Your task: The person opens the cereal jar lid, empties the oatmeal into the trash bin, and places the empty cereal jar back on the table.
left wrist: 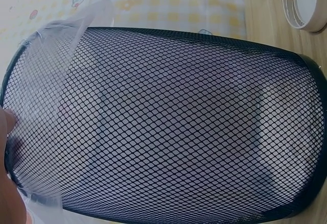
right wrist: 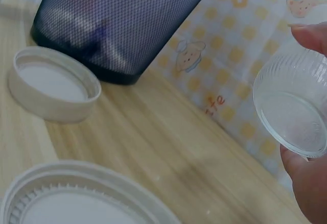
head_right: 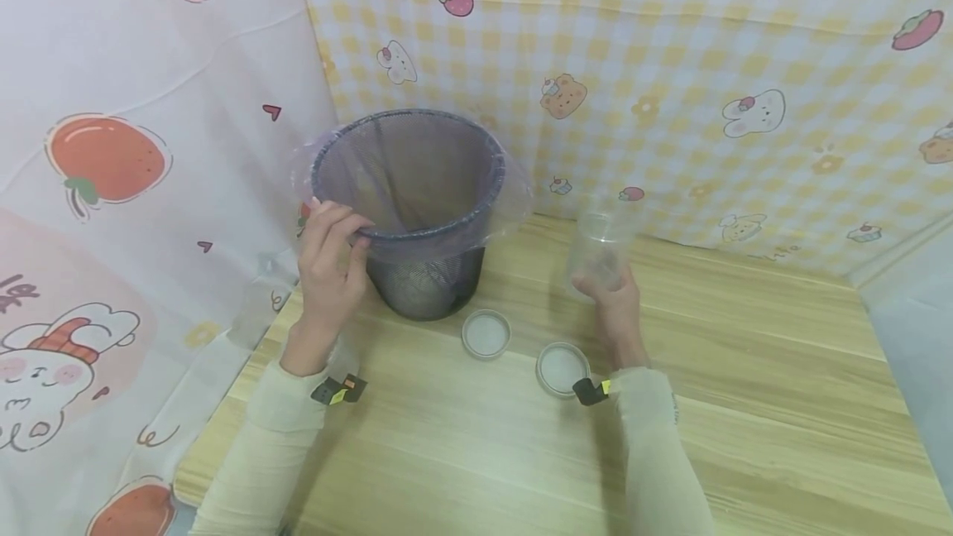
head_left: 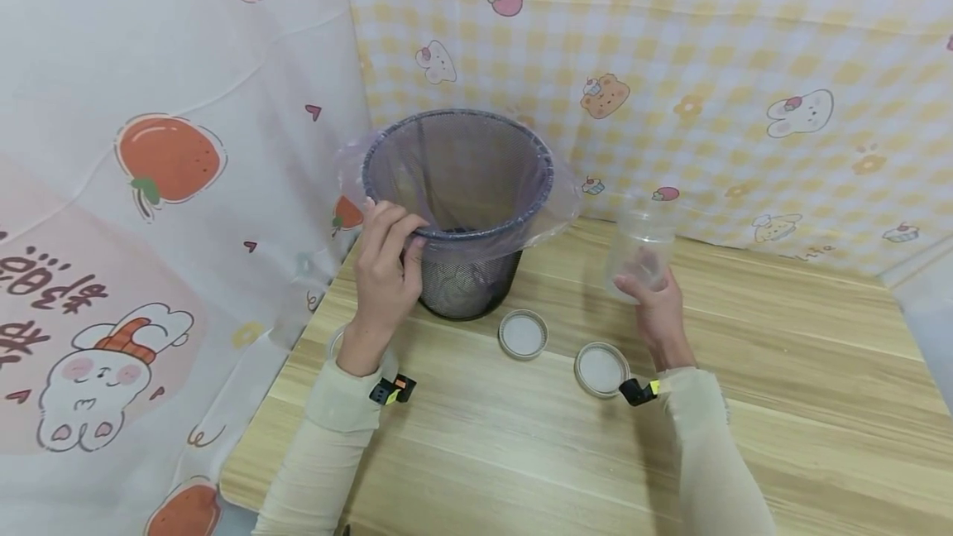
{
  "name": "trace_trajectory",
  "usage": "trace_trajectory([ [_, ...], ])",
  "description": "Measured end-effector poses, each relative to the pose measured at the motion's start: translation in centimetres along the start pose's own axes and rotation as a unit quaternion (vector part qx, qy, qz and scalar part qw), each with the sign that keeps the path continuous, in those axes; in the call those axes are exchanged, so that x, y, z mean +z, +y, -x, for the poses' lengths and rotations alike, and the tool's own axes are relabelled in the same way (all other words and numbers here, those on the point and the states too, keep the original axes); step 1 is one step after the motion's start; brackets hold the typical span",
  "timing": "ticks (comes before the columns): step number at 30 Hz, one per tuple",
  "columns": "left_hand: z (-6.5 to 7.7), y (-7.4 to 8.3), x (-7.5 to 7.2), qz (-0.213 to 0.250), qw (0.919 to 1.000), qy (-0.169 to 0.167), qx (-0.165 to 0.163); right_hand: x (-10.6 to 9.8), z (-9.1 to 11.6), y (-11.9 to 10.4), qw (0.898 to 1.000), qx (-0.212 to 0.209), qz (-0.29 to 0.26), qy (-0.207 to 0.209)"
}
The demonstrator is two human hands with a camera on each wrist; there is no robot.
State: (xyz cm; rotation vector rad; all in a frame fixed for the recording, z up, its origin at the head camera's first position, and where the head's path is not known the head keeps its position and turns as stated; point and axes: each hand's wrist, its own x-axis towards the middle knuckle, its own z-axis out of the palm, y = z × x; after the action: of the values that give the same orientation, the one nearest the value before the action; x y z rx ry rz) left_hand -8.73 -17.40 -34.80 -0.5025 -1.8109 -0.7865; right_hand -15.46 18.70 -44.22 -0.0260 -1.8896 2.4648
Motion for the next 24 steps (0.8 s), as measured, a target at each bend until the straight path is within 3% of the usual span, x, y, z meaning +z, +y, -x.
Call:
trace_trajectory([
  [4,0.0,0.0,0.0,0.000,1.0000,-0.003,-0.002,-0.5,0.0,0.8,0.992,0.027,0.118,0.018],
  [8,0.0,0.1,0.0,-0.005,1.0000,-0.006,-0.004,-1.0,-0.1,1.8,0.980,0.043,0.194,0.023],
  [24,0.0,0.0,0.0,-0.007,1.0000,0.000,0.002,-1.4,-0.4,4.1,0.968,0.050,0.240,0.047],
])
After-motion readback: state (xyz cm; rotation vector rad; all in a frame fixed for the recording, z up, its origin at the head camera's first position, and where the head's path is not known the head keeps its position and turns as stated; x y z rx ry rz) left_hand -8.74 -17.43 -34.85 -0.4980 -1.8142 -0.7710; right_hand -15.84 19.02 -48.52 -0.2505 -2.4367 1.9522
